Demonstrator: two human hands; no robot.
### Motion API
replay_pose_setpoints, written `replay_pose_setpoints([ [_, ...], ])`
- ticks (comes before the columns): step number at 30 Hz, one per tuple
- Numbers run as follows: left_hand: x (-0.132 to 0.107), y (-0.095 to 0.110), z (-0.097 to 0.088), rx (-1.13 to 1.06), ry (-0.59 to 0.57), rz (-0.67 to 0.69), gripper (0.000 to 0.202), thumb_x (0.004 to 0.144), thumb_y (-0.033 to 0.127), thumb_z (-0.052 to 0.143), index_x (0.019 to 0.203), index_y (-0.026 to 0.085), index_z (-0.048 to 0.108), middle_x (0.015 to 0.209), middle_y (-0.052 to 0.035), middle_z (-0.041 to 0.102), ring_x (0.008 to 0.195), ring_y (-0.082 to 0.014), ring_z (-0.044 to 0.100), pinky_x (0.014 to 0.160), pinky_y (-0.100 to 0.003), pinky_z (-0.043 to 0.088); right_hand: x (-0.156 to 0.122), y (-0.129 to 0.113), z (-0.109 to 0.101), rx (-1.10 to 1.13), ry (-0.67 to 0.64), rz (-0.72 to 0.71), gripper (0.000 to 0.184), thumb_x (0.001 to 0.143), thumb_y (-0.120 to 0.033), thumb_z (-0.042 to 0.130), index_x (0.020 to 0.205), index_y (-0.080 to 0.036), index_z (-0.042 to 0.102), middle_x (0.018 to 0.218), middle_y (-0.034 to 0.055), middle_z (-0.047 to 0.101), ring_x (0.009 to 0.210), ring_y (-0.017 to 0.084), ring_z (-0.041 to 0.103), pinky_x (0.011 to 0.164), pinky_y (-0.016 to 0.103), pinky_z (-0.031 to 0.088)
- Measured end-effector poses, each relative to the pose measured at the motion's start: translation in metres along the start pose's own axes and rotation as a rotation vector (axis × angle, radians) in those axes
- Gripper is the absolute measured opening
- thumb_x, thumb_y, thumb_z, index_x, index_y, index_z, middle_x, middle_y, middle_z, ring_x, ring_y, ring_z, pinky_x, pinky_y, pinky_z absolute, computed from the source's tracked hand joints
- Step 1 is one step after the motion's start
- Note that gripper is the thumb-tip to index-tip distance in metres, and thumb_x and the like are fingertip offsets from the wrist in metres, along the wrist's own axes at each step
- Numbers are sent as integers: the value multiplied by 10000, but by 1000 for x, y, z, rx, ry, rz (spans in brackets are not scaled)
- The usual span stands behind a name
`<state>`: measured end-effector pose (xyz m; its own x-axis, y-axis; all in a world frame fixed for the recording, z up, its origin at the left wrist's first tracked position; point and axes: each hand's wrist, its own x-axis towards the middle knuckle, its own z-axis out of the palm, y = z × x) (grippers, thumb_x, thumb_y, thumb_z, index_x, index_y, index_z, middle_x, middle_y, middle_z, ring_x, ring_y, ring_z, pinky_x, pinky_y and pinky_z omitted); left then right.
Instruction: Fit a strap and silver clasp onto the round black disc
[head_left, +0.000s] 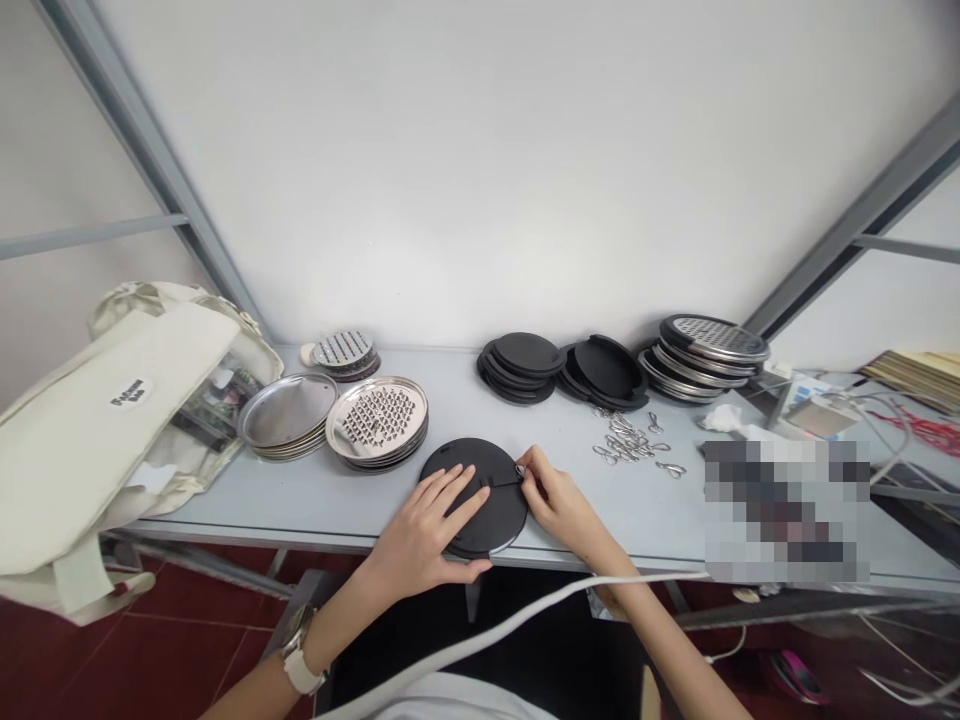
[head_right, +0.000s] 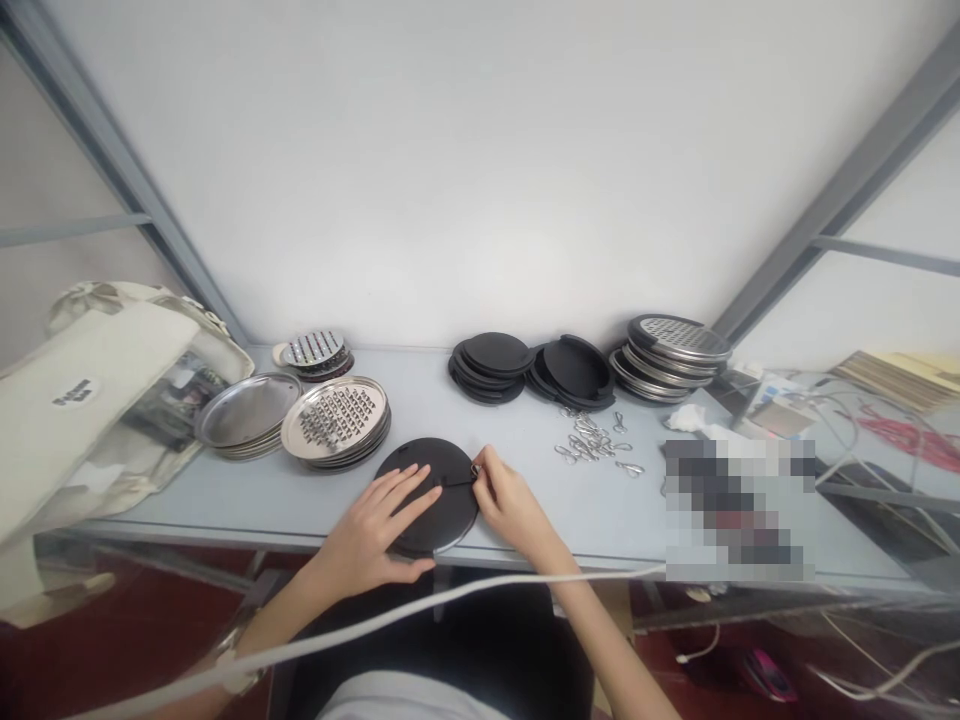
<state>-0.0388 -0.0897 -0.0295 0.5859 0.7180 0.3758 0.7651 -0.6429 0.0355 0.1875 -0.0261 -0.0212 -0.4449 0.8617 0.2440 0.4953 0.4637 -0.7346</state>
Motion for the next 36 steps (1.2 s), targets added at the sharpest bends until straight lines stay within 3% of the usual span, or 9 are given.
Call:
replay_pose_setpoints([
  [8, 0, 1, -1, 15, 1, 2, 718, 815, 523, 549, 1408, 170, 352, 1485, -116, 297, 1363, -282, 287, 1095, -449, 305, -2, -1, 1, -58, -14, 0, 56, 872, -177, 378, 874, -229, 358, 638, -56, 412, 544, 137, 425, 562, 250, 332],
  [36, 1, 1, 0, 14, 38, 12, 709, 814, 546, 534, 1391, 161, 385, 1456, -135, 350, 1352, -282, 308, 1089, -440, 304, 0, 6, 0, 115, -7, 4, 80, 856, -201, 419, 933, -220, 424, 559, -97, 319, 513, 102, 330, 531, 218, 294],
])
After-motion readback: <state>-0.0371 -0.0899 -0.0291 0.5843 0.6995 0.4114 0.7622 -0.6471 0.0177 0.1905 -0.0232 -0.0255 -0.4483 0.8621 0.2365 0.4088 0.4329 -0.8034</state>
